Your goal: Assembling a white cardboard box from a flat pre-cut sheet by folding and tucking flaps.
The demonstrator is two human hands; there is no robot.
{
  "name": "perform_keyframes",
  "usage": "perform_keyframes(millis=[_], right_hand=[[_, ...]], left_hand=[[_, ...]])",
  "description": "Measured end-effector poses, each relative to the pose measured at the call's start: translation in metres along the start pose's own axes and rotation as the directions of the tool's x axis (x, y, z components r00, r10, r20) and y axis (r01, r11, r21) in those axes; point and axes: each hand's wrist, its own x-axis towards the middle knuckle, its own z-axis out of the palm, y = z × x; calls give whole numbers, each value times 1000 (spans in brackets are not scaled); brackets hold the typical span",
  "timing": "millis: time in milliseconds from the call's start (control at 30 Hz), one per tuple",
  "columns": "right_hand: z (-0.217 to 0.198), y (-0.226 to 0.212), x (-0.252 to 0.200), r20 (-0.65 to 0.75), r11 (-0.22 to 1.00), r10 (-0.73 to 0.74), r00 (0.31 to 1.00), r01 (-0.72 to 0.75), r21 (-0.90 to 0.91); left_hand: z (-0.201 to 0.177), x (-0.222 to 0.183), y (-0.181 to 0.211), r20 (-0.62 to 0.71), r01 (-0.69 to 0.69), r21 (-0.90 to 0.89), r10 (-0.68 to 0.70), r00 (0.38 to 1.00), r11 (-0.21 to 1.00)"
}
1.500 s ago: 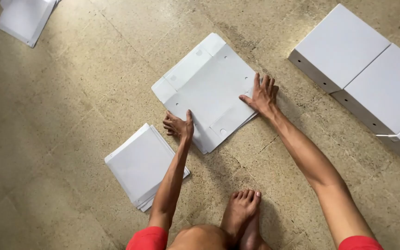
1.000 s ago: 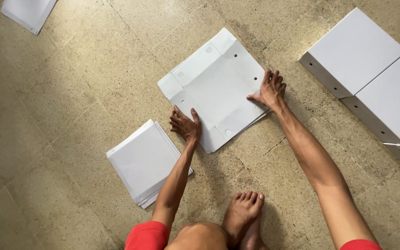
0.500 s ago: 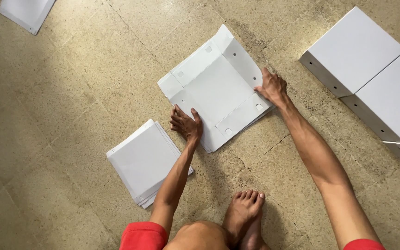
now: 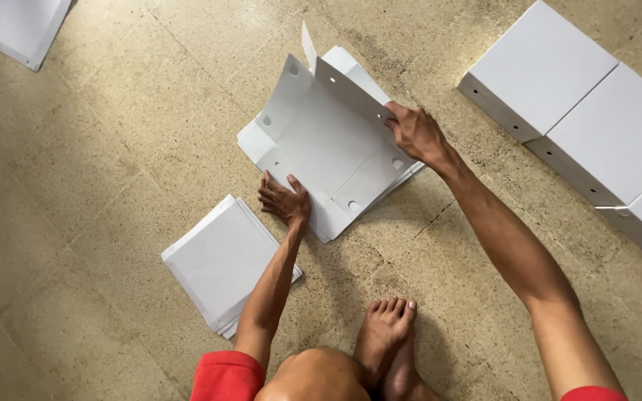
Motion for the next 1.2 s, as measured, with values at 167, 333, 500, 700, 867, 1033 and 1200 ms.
perform_keyframes(millis=[167, 333, 500, 700, 867, 1033, 1200], right_hand=[[-91, -91, -66, -28, 993, -71, 997, 74, 96], [-166, -121, -125, -61, 993, -105, 993, 108, 48], [-235, -109, -203, -163, 980, -131, 978, 103, -173], [-269, -96, -360, -428, 828, -211, 879, -72, -556], [-222, -121, -469, -504, 788, -214, 837, -157, -595], [-95, -97, -520, -557, 874, -160, 815, -145, -463], [84, -12, -543, -560, 949, 96, 823, -245, -198]], left_hand=[[0, 6, 0, -35, 95, -124, -100, 994, 988], [3, 7, -4, -51, 139, -209, -153, 987, 968], [24, 15, -13, -324, 29, -75, -52, 945, 997], [9, 19, -1, -193, 186, -180, -220, 956, 966], [12, 13, 20, -197, 160, -247, -211, 957, 956], [4, -36, 52, -276, -118, -289, 36, 960, 950], [9, -91, 61, 28, -294, -378, 329, 944, 878]])
